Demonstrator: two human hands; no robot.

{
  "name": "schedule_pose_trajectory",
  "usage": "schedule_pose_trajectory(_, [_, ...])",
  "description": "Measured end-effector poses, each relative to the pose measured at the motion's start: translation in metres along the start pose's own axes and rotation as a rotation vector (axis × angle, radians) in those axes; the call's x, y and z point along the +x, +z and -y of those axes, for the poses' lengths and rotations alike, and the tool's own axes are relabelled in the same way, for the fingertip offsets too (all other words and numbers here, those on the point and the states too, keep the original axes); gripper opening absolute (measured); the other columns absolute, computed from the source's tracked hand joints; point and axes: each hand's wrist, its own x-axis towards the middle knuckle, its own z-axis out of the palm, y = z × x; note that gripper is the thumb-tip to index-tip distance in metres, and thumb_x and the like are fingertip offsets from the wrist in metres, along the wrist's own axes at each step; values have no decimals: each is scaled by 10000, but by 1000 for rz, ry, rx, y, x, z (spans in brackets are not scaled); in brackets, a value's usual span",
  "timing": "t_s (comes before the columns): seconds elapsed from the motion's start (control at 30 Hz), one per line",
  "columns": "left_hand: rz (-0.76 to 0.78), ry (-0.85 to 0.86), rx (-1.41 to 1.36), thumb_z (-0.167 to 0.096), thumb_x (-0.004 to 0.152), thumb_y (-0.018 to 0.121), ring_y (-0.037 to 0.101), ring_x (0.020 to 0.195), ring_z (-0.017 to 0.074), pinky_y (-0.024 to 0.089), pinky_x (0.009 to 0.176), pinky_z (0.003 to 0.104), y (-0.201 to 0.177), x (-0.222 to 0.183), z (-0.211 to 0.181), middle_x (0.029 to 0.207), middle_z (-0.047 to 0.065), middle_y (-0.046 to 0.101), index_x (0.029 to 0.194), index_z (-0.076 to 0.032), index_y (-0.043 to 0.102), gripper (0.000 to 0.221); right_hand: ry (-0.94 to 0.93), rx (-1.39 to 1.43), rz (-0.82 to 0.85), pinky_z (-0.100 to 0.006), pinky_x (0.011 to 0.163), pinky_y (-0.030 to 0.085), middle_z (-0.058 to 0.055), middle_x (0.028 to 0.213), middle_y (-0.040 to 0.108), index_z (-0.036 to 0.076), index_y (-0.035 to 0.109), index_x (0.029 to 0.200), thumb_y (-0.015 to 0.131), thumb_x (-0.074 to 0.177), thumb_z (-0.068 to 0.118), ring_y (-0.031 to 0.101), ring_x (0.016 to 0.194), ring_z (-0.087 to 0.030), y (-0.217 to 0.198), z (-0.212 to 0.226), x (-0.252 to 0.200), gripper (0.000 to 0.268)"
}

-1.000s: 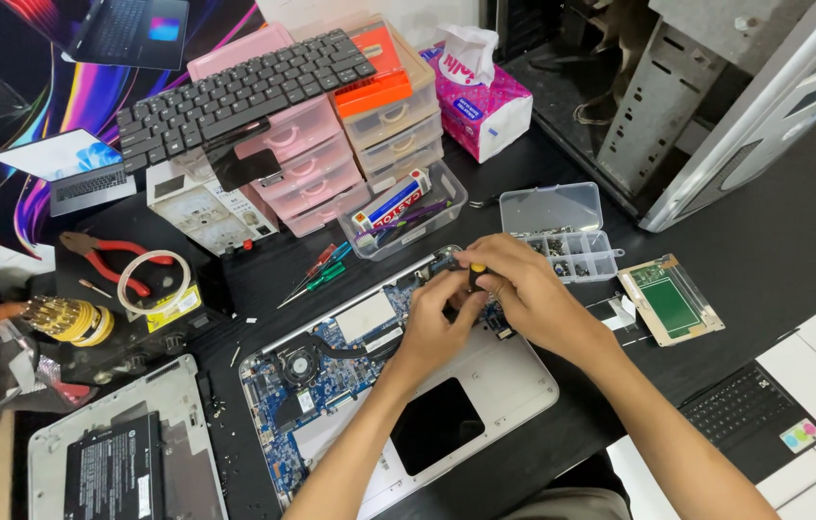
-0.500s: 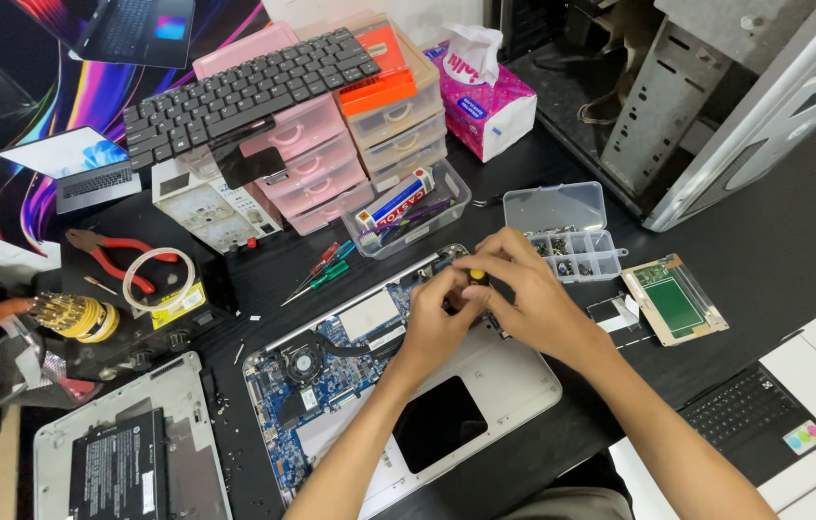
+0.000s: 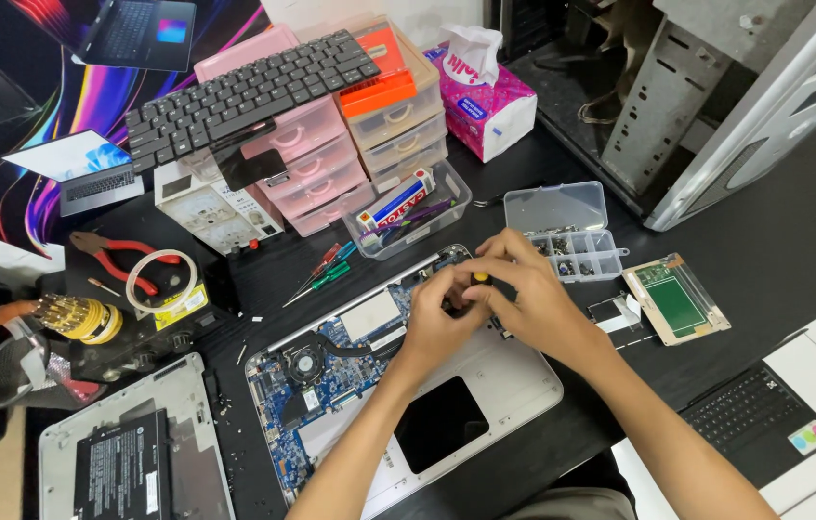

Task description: Repairing a laptop by removing internal screws and disconnecting ribbon cables

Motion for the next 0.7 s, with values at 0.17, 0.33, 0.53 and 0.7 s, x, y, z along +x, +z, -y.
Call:
schedule_pose_trajectory(0.17, [58,37,9,-174,874,745,630,580,246,524,585,351,-4,1,-1,673,77,619,955,-81,691,135,-18,35,20,-475,995,508,-128,998,650,-6,695,1207,631,954,29,648,1145,-386,-7,9,4,263])
schedule_pose_trajectory(0.33, [16,6,-20,-192,869,781,594,547,241,488,560,332,-2,-2,7,615,103,607,846,-68,648,183,-41,-29,17,-489,992,495,-103,1028,604,22,720,1160,751,919,186,615,1166,-361,-2,5,2,293])
schedule_pose_trajectory(0.53, [50,32,10,-225,880,758,630,571,259,515,575,343,-5,2,-8,641,89,603,804,-75,617,219,-27,35,27,-469,1018,486,-119,1000,650,-17,690,1226,625,960,29,635,1191,-377,-3,5,4,278])
schedule_pose_trajectory(0.7, [59,-21,-28,-312,969,677,625,552,242,507,572,329,-3,-3,11,588,67,605,793,-86,605,295,25,-17,51,-515,1054,465,-124,1064,585,7,643,1303,739,920,191,582,1223,-379,-4,4,1,436])
